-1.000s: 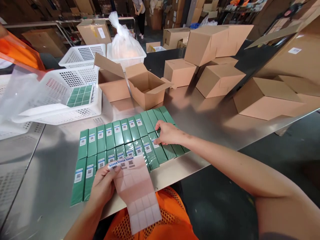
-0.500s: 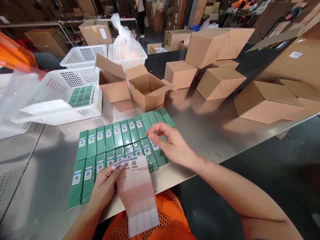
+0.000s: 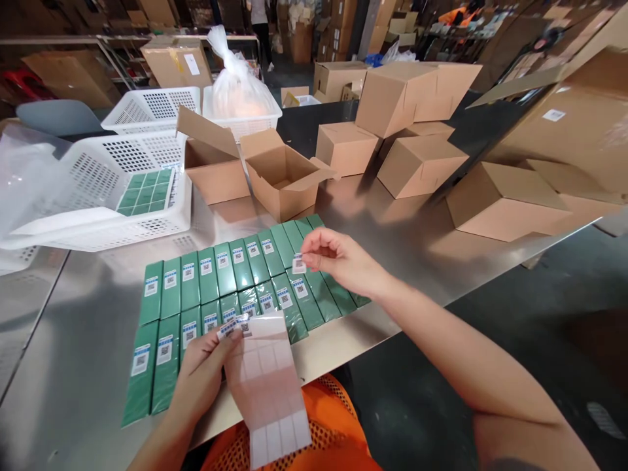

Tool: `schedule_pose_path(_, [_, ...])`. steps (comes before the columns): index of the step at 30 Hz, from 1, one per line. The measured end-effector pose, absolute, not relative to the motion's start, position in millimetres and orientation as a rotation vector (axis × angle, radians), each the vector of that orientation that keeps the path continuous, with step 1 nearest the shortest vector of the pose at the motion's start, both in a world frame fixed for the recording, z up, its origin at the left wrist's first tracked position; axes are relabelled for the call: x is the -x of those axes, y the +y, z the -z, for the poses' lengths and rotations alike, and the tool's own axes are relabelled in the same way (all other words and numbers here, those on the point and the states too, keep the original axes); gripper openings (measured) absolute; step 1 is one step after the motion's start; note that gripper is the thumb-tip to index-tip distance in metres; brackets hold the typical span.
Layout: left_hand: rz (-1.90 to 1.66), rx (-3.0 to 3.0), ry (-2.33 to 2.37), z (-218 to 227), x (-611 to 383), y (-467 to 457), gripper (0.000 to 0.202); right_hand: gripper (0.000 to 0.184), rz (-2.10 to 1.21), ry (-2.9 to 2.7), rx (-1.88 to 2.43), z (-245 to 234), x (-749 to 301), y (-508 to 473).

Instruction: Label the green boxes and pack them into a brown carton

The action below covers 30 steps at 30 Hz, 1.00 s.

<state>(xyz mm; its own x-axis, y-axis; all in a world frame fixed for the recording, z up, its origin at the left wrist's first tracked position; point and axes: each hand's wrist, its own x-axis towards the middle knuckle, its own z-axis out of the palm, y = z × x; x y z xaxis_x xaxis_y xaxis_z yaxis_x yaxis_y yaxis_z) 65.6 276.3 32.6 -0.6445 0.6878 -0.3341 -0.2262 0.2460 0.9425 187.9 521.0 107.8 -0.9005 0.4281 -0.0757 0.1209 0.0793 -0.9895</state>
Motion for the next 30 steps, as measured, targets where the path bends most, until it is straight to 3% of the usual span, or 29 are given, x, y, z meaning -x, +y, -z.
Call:
schedule_pose_path(6, [-1.468, -0.436, 1.817, -36.7, -67.9, 276.0, 0.042, 0.05, -2.048, -2.315, 0.997, -74.0, -194.9, 558.9])
schedule_pose_path(13, [-1.481, -0.42, 1.814, -39.7, -68.6, 276.7, 0.042, 0.048, -1.922, -2.395, 1.079, -67.2, -190.8, 552.5])
schedule_pose_path(16, [-1.472, -0.423, 1.816, -37.1, -68.8, 276.2, 0.042, 0.045, -1.726, -2.553, 1.129, -72.9, -187.4, 552.5])
schedule_pose_path(19, [-1.487, -0.441, 1.811, -34.8, -67.6, 275.5, 0.043, 0.045, -1.255, -2.832, 1.18, -82.9, -184.4, 550.3])
schedule_pose_path(22, [-1.461, -0.495, 1.781, -35.2, -65.2, 276.2, 0.044, 0.042, -0.906, -2.883, 1.024, -93.3, -180.4, 533.2])
schedule_pose_path(27, [-1.41, -0.623, 1.756, -39.0, -60.5, 279.1, 0.046, 0.028, -1.315, -2.67, 0.419, -90.7, -169.9, 470.5])
schedule_pose_path(30, [-1.437, -0.627, 1.78, -38.5, -58.6, 278.1, 0.049, 0.004, -1.171, -2.55, 0.058, -83.3, -166.2, 446.1])
